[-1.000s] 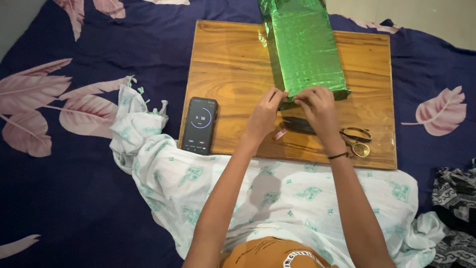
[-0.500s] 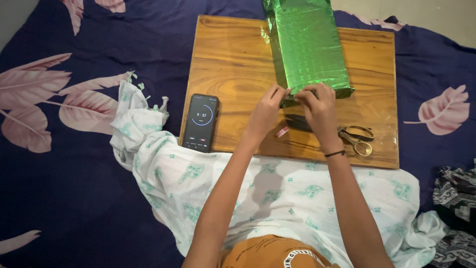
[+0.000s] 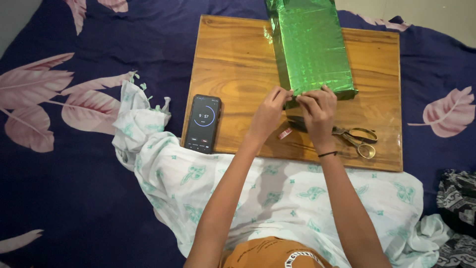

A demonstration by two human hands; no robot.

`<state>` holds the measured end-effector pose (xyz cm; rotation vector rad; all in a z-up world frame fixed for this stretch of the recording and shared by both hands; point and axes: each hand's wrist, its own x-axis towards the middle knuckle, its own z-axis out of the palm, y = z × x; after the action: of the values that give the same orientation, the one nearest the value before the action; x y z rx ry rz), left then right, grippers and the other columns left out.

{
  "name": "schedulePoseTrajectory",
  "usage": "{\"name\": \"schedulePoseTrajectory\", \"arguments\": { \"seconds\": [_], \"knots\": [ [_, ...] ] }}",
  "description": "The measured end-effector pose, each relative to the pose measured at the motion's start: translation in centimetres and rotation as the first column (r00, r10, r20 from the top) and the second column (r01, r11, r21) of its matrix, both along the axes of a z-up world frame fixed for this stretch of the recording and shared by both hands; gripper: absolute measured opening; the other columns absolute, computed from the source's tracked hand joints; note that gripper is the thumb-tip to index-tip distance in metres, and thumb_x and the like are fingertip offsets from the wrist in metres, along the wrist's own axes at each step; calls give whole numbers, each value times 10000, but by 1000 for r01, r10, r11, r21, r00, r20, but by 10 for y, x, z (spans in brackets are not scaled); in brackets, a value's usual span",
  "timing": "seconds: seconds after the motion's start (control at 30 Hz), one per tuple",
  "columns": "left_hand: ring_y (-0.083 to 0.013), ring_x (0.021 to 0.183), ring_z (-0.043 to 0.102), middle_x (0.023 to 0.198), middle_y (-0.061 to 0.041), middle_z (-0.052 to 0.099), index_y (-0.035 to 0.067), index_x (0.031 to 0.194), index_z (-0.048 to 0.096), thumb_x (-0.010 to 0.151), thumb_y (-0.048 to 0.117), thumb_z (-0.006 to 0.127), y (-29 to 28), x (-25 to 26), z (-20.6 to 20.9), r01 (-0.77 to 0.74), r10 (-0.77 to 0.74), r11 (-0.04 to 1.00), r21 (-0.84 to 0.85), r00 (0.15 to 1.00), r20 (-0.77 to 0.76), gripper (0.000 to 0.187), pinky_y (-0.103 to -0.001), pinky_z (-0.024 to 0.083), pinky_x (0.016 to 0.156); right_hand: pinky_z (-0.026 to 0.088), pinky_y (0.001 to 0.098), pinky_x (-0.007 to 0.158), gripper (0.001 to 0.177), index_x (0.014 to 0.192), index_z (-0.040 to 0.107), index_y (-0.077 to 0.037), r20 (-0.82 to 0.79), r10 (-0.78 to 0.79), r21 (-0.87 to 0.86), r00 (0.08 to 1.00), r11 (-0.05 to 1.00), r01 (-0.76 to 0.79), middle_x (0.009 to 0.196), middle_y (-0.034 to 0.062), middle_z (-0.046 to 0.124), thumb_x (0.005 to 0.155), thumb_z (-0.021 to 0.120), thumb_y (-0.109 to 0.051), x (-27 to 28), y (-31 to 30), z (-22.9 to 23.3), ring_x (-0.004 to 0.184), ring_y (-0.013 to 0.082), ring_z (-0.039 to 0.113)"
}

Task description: The person wraps a rectangular item in green bubble wrap on a wooden board. They fold the paper, apply clear tape to seal the edges, and use scissors to trim excess paper.

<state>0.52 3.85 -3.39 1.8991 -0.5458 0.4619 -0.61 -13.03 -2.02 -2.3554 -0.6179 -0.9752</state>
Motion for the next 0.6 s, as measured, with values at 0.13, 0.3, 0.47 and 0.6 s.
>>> {"name": "schedulePoseTrajectory", "arguments": {
  "seconds": [0.13, 0.3, 0.47, 0.6],
  "knots": [
    [-344, 999, 671, 1064, -150, 612, -11, 1154, 633, 955, -74, 589, 0, 2, -1, -14, 14, 1000, 15, 1000, 27, 213, -409, 555, 826, 446, 503, 1149, 139, 1023, 713, -70, -2, 21, 40, 1000, 999, -21, 1056, 57, 658, 922, 801, -33, 1, 0, -2, 1069, 271, 633],
    [-340, 1001, 672, 1059, -146, 612, -6, 1148, 637, 975, -50, 608, 1, 2, 1, -26, 25, 999, 32, 999, 30, 181, -408, 552, 823, 444, 508, 1166, 165, 1044, 692, -59, -2, -20, 14, 1000, 1000, 20, 1071, 70, 640, 933, 810, -28, 1, 2, -5, 1087, 279, 621],
    [-300, 1038, 701, 1087, -138, 620, -7, 1171, 629, 968, -72, 559, 3, -1, 4, 6, -6, 1000, 1, 1000, -17, 225, -387, 569, 846, 432, 510, 1166, 200, 1055, 675, -58, 4, -46, 2, 999, 999, 46, 1081, 79, 628, 922, 823, -34, 3, 5, -7, 1104, 294, 604],
    [-304, 1069, 700, 1107, -138, 621, -10, 1179, 616, 973, -95, 534, 4, -1, 6, 24, -24, 1000, -17, 1000, 1, 237, -382, 577, 887, 424, 504, 1165, 197, 1058, 670, -55, -10, -56, -9, 998, 998, 56, 1083, 80, 626, 925, 813, -39, 3, 4, -8, 1113, 295, 595]
  ]
}}
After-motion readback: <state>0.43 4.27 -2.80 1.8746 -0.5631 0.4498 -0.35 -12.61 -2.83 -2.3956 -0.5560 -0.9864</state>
